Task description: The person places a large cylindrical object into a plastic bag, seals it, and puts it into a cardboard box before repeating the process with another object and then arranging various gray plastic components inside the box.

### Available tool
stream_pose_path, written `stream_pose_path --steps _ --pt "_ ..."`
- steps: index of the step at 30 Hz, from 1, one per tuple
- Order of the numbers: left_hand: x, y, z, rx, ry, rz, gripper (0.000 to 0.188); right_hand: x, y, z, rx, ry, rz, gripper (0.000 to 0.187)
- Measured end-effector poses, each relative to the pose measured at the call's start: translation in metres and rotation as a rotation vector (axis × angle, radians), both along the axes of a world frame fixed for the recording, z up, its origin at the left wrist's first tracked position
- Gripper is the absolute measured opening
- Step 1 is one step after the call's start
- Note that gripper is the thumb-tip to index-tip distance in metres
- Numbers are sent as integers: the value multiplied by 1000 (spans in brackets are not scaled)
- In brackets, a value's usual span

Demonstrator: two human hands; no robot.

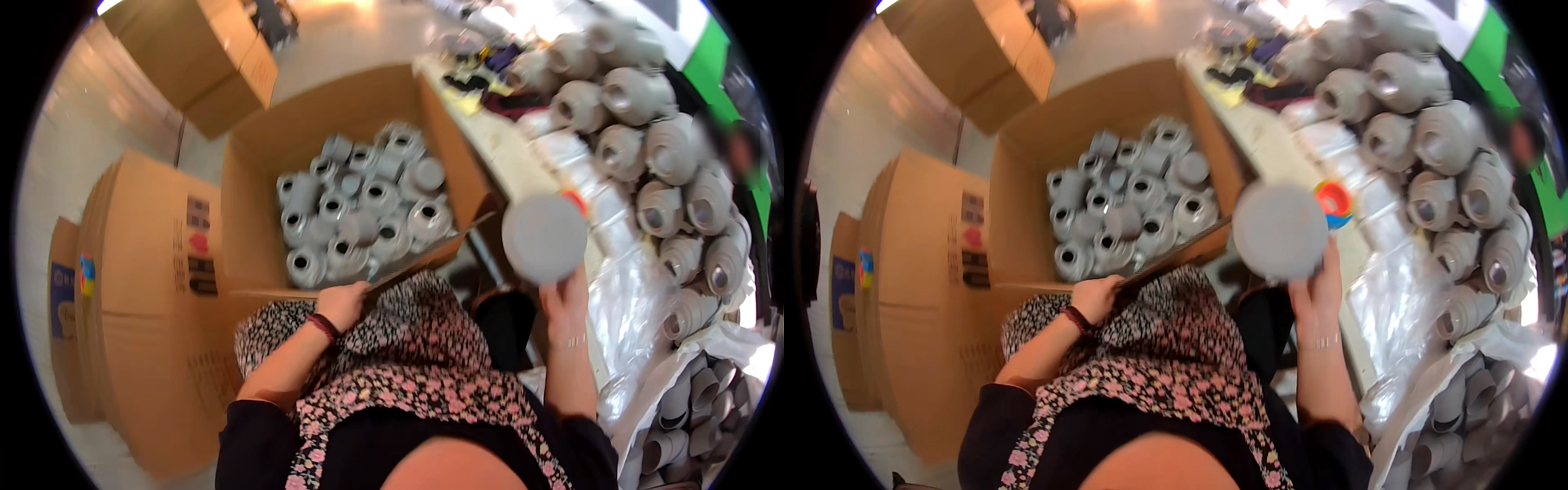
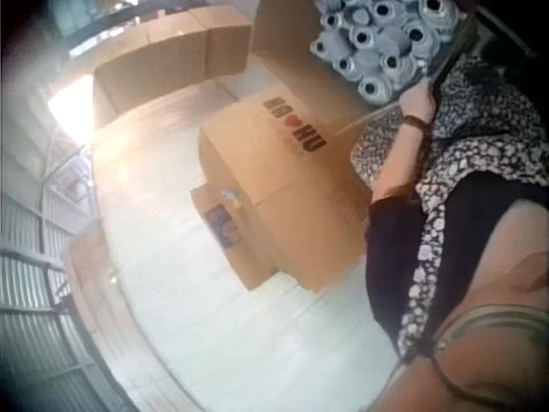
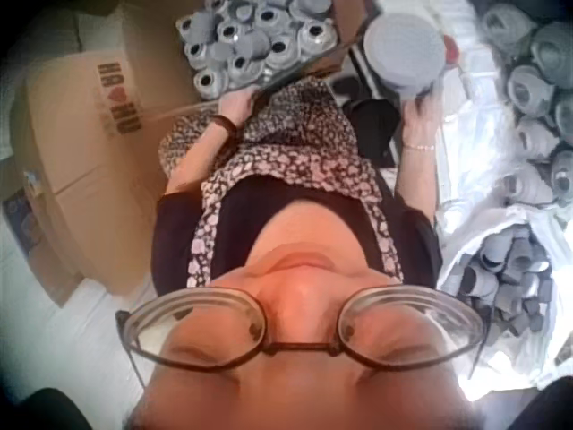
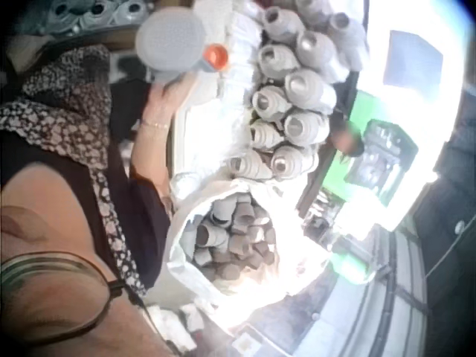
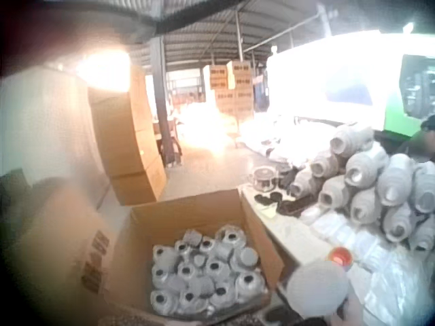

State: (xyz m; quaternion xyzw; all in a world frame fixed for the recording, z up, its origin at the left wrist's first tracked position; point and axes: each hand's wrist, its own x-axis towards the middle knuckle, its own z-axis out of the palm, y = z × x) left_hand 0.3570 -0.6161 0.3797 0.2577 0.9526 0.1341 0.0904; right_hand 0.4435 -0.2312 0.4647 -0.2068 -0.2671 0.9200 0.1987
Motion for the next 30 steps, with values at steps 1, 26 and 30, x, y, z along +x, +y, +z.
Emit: stream_pose_path --steps 1,26,30 --pt "23 -4 4 37 -23 4 20 -31 -23 3 3 18 18 36" --pt "-113 -179 93 1104 -600 959 71 -158 -151 -166 1430 -119 1598 66" --pt "-126 -102 91 1172 -595 750 92 -199 -236 -56 1414 360 644 60"
